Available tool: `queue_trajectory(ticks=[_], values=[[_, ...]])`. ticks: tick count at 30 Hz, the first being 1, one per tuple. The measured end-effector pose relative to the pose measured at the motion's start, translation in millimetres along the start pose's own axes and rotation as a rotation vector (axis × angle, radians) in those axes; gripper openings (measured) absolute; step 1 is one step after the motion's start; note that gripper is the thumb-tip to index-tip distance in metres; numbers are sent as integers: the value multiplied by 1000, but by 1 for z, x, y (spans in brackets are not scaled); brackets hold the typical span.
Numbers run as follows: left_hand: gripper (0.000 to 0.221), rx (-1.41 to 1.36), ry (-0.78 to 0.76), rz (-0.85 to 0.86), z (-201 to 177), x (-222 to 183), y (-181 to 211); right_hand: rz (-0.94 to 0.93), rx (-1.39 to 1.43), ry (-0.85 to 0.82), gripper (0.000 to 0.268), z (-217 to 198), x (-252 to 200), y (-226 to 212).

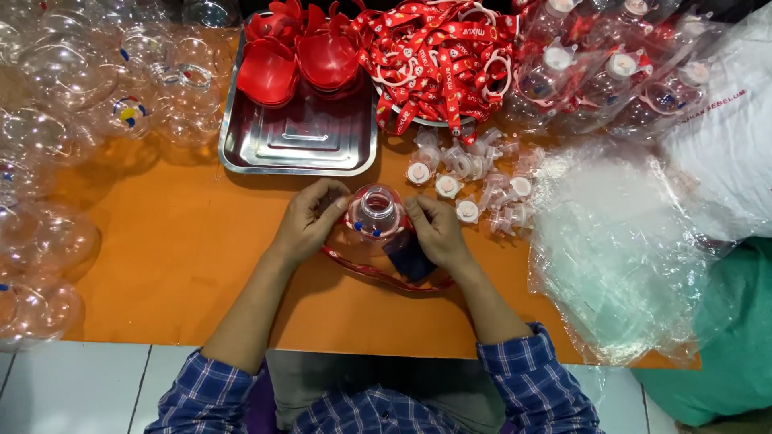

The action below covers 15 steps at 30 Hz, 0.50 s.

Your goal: Assembling small plastic bottles by attaching red lanyards and then placing them into individual plastic bags.

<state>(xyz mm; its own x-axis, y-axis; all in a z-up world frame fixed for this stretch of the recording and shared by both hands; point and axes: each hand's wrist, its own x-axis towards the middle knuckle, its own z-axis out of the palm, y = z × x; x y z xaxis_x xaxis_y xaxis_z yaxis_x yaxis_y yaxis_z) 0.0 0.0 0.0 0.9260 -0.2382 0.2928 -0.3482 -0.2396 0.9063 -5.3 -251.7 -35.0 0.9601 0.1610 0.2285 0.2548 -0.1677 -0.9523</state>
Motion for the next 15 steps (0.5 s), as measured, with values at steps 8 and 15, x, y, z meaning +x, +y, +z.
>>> queue_trajectory(ticks=[8,15], values=[[94,73,-99,258,14,-4,27,-42,22,-61,41,0,-6,-14],[76,45,49,230,30,-2,15,112,199,-72,38,-8,-4,0]])
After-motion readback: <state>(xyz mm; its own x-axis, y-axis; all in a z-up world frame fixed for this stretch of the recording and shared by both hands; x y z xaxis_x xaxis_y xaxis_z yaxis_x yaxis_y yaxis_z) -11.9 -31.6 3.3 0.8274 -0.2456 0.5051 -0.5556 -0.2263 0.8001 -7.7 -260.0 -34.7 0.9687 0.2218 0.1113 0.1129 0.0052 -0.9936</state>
